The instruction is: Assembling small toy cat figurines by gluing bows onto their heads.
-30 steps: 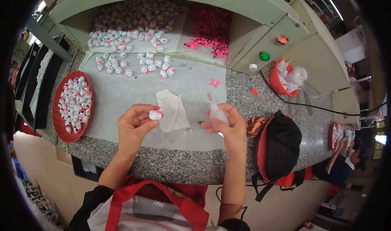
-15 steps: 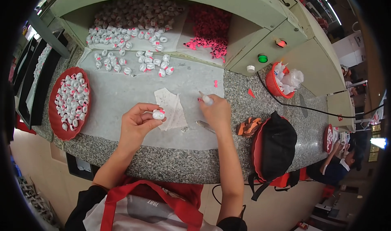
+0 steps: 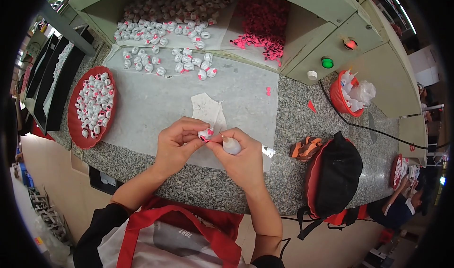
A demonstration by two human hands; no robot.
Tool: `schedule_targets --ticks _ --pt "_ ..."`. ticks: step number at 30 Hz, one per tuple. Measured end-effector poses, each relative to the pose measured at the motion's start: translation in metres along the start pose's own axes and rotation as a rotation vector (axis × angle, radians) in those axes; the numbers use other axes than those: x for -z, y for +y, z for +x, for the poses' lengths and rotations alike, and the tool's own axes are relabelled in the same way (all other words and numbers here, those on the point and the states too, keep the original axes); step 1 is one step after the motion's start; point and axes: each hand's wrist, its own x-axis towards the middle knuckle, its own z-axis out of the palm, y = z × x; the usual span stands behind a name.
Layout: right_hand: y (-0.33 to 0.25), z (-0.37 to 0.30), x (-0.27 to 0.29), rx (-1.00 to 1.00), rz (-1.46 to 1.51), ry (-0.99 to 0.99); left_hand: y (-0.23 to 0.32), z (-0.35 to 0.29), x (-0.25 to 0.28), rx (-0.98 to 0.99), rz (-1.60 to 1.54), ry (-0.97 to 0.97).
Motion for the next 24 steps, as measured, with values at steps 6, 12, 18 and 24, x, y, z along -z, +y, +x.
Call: schedule_targets --ticks 6,12,18,24 --pt "0.003 0.0 0.002 -0.018 -0.054 0.073 0.014 0.0 -0.001 0.0 -0.003 -0.057" --pt "0.005 0.0 -0.003 0.11 -0.06 0.079 0.007 0.005 0.009 0.117 -0.225 -0.122" --pt "0.015 0.006 -0.001 0.172 -0.092 0.021 0.006 0.004 0.0 0.108 -0.173 -0.045" --pt "0.025 0.012 -0.003 0.217 -0.081 0.041 -0.009 0.008 0.004 0.304 -0.359 0.035"
